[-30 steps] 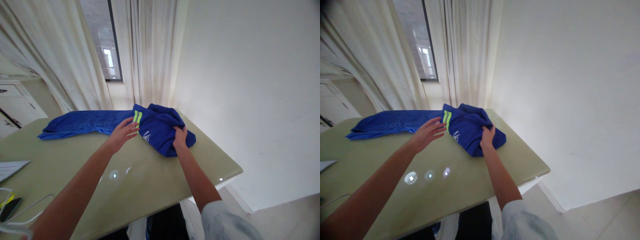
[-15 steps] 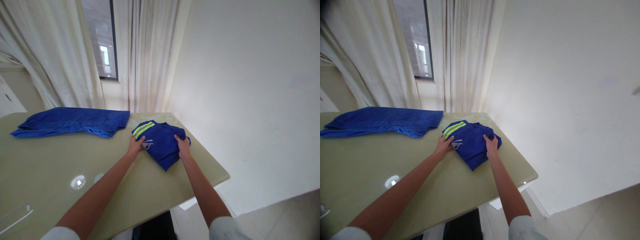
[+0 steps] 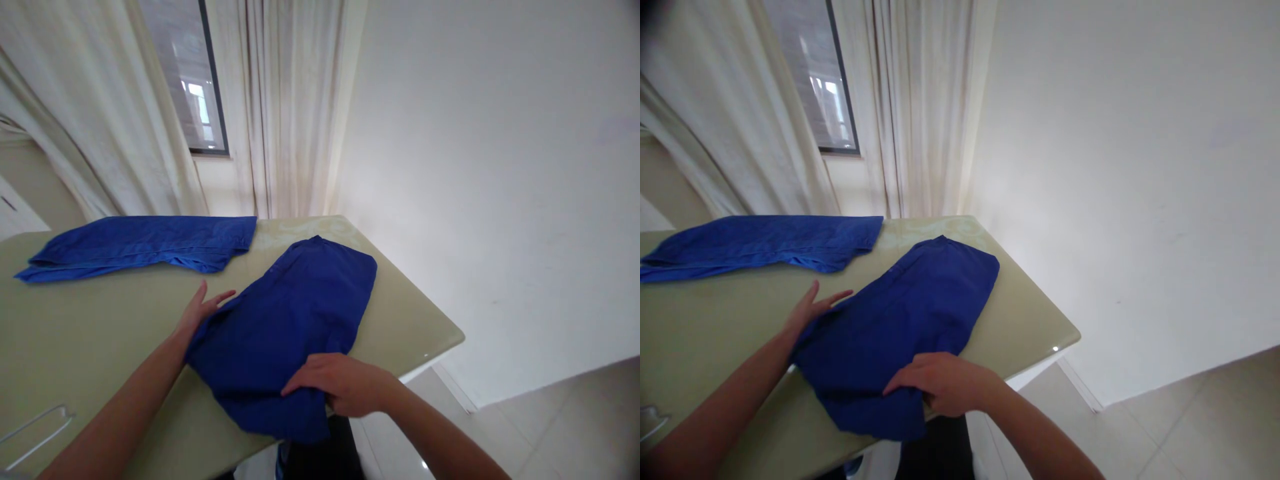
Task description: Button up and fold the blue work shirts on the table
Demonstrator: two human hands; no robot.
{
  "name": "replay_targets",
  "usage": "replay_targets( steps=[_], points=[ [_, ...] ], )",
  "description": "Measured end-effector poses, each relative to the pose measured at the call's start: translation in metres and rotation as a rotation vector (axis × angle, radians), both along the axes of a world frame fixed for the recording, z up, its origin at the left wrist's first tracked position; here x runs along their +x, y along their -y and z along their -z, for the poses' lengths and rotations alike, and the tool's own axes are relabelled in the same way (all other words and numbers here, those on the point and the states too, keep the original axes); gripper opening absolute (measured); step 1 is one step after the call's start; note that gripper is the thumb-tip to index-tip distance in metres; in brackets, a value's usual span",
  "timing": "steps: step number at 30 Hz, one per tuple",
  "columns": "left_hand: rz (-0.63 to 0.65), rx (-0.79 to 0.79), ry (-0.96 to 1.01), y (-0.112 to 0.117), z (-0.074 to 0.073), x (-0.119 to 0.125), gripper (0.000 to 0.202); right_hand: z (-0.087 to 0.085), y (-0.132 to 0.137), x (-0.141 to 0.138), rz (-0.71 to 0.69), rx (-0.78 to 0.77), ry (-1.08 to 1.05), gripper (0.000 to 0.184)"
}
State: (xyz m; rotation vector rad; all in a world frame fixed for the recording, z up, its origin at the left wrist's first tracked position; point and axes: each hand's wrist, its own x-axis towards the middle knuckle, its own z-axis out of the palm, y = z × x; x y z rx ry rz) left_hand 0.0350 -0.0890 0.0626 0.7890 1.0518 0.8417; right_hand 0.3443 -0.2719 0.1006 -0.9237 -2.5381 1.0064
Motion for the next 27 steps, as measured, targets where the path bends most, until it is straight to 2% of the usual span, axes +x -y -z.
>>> replay_targets(
  steps=[2,4,6,8,10,12,14,15,16,18,20,22,24,27],
  points=[
    [0.086,-0.046,-0.068,0.017,-0.003,-0.011,0.089,0.006,0.012,0.019,0.067,-0.048,0.080,0.076],
    [0.186,-0.021,-0.164,0.037,-0.001,-0.007,0.098,0.008,0.023,0.048,0.202,-0.076,0.131,0.076],
    [0.294,0.091,-0.263,0.060,0.007,0.009,0.113,0.004,0.034,0.085,0.336,-0.078,0.207,0.080],
    [0.392,0.238,-0.269,0.083,0.019,0.034,0.122,-0.009,0.044,0.127,0.441,-0.012,0.339,0.085],
    [0.477,0.382,-0.234,0.104,0.031,0.060,0.118,-0.029,0.048,0.163,0.575,0.188,0.520,0.085],
    [0.511,0.531,-0.272,0.121,0.039,0.081,0.110,-0.053,0.043,0.184,0.776,0.490,0.684,0.077],
    [0.492,0.670,-0.380,0.130,0.040,0.093,0.106,-0.068,0.028,0.181,0.980,0.732,0.723,0.065],
    [0.481,0.729,-0.448,0.132,0.040,0.095,0.104,-0.070,0.016,0.170,1.039,0.785,0.686,0.060],
    [0.473,0.777,-0.522,0.132,0.038,0.096,0.100,-0.066,0.003,0.153,1.067,0.782,0.621,0.057],
    [0.453,0.856,-0.686,0.127,0.037,0.090,0.090,-0.043,-0.026,0.110,0.962,0.626,0.502,0.066],
    [0.412,0.939,-0.851,0.117,0.041,0.077,0.079,-0.005,-0.055,0.070,0.888,0.337,0.512,0.089],
    [0.334,1.028,-0.972,0.106,0.048,0.059,0.072,0.032,-0.081,0.047,0.861,0.129,0.556,0.100],
    [0.233,1.077,-1.030,0.096,0.057,0.043,0.066,0.059,-0.105,0.050,0.846,0.093,0.594,0.102],
    [0.112,1.027,-1.017,0.089,0.067,0.029,0.052,0.073,-0.143,0.093,0.828,0.164,0.634,0.098]
  ],
)
